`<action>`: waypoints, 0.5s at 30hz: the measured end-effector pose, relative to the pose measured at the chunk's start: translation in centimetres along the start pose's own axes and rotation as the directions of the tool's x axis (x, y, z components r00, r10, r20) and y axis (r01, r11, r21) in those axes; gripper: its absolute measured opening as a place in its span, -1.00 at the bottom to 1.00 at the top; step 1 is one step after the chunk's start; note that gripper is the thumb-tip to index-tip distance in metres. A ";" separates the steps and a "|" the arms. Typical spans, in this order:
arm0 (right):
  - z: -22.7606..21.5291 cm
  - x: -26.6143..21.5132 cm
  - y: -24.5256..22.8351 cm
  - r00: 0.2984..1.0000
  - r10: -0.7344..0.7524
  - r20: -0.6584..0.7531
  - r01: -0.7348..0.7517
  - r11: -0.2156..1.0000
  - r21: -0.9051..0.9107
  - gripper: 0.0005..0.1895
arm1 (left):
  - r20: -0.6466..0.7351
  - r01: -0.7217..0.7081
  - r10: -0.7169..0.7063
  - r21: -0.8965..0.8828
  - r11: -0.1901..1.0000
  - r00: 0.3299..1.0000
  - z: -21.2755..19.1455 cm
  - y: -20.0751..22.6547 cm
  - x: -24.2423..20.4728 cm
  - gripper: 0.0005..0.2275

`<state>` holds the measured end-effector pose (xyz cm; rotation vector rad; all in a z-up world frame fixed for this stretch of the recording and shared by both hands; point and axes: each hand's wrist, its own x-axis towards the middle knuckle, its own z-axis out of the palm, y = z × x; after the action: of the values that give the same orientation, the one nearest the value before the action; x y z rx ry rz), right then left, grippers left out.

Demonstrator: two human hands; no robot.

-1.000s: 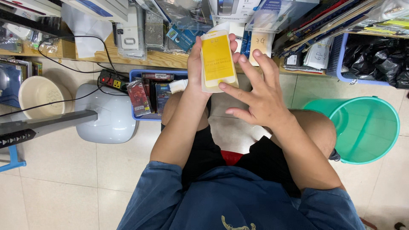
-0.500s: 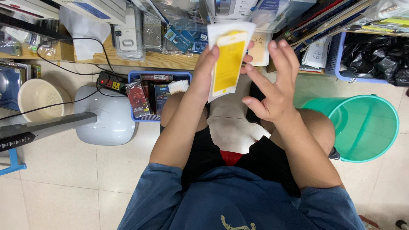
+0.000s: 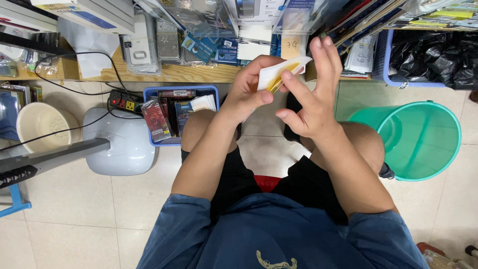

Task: The person repeatedly picks up a white paper with a handwritten label and a yellow rectangular sticker, aligns the sticker onto the paper, and smooths it down. This cycle is repeated multiple times with the same items.

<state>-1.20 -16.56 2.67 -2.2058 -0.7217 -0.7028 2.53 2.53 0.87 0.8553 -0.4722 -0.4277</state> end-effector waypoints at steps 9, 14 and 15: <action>-0.4 0.7 0.4 0.993 0.032 -0.110 -0.034 0.999 -0.013 -0.37 | 0.021 -0.052 0.051 0.058 0.997 0.998 0.0 1.0 0.0 -0.41; -1.0 1.5 -0.6 0.988 0.102 -0.118 -0.098 0.994 0.044 -0.37 | 0.035 -0.046 0.043 0.071 0.996 0.998 -0.1 0.6 0.1 -0.44; -0.7 1.5 -0.4 0.988 0.103 -0.119 -0.098 0.994 0.043 -0.37 | 0.036 -0.045 0.043 0.071 0.996 0.998 0.1 0.5 0.2 -0.44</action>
<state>-0.62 -16.40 4.29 -2.1298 -0.5541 -0.7592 2.68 2.66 1.35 0.9065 -0.5401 -0.3871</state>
